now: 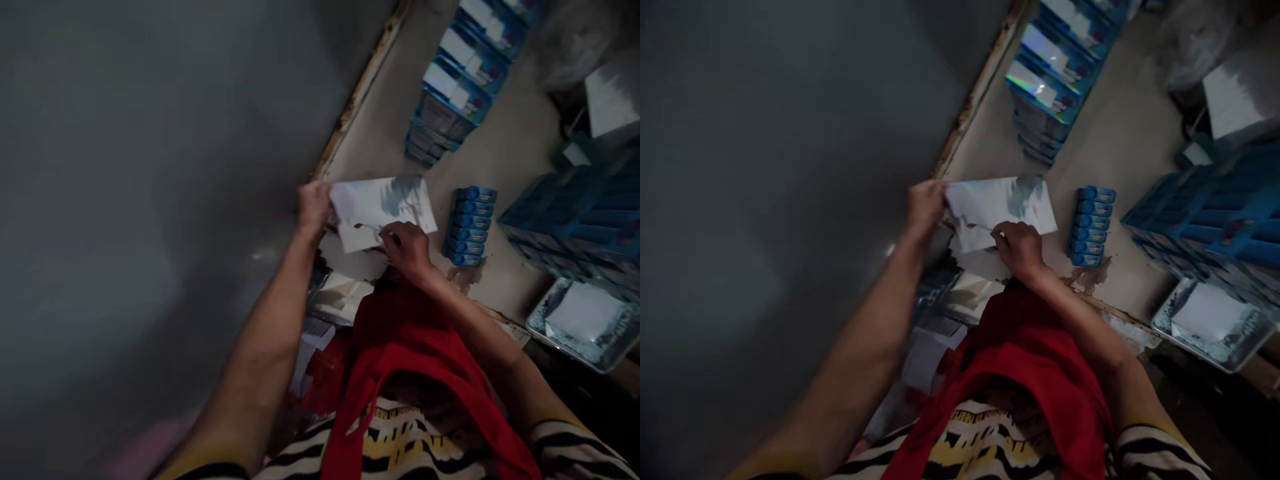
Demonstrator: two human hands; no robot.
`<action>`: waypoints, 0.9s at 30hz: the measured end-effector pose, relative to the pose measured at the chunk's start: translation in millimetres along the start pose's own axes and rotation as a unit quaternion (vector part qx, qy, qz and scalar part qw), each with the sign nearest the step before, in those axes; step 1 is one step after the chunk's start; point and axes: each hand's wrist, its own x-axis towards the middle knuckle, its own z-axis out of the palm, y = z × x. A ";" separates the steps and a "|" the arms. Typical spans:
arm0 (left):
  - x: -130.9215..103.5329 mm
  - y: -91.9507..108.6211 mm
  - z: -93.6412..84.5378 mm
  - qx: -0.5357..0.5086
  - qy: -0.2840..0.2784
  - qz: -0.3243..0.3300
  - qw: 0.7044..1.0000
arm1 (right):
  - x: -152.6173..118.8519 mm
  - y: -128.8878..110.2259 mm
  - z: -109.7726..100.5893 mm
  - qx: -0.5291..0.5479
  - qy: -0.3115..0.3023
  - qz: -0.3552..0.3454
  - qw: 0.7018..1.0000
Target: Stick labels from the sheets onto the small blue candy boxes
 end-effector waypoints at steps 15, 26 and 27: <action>-135.2 67.6 184.3 -0.230 -0.319 -0.117 0.912 | -25.7 97.3 -130.4 0.297 0.131 0.266 0.908; -107.8 79.7 235.6 -0.217 -0.165 -0.060 0.960 | 20.8 141.0 -139.1 0.002 0.170 0.253 0.952; -105.2 79.8 239.2 -0.216 -0.161 -0.061 0.961 | 25.7 141.6 -140.5 -0.019 0.166 0.256 0.952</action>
